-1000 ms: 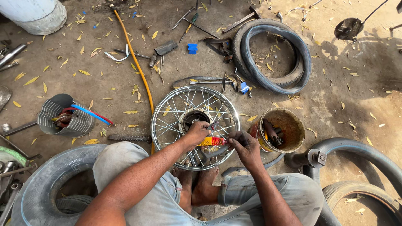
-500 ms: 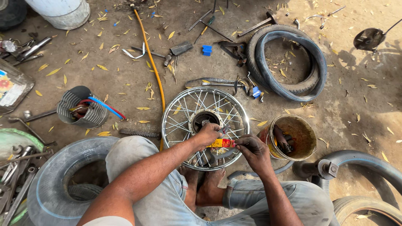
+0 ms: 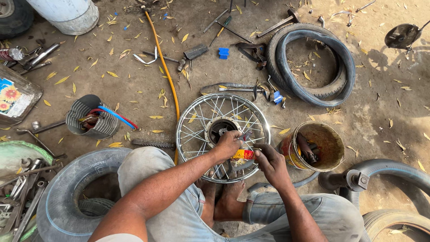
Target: The person sits on the ground and works on a bicycle wheel rim. They use a hammer to tap a rubber strip around the rim, then apply a substance from a small packet to the strip. Finally, they wrap a long rubber strip around the rim and hammer it into place.
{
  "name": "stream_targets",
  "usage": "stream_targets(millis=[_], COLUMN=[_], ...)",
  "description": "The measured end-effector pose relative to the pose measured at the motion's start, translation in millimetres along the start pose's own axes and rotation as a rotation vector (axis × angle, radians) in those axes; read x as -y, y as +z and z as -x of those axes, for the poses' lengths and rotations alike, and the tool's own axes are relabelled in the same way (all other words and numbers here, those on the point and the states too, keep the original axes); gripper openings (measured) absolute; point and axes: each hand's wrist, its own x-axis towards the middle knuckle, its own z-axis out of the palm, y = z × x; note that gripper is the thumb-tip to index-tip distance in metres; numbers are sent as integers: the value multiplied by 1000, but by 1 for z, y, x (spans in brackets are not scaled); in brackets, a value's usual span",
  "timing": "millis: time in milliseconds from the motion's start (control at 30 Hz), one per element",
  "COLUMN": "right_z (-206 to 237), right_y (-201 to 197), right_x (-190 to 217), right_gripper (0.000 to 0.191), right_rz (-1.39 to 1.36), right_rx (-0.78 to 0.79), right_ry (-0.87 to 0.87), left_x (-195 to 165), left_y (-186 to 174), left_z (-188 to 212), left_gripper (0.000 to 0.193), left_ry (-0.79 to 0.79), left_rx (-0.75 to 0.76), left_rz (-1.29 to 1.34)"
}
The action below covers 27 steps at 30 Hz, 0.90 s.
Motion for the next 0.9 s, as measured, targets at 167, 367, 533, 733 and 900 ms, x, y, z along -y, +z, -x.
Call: stream_targets(millis=[167, 367, 533, 733, 900], right_z=[1, 16, 27, 33, 17], right_y=[-35, -134, -151, -86, -22], right_x=[-5, -39, -60, -21, 1], right_gripper=[18, 18, 49, 79, 86], right_rz=[125, 351, 318, -431, 450], right_rx=[8, -498, -514, -12, 123], right_ry=[-294, -17, -146, -180, -349], left_x=[3, -36, -48, -56, -63], left_y=[-12, -34, -21, -15, -19], left_z=[-17, -4, 10, 20, 22], left_gripper=[17, 15, 16, 39, 52], left_ry=[-76, -95, -73, -100, -44], left_rx=[-6, 83, 274, 332, 414], left_rz=[164, 282, 366, 457, 562])
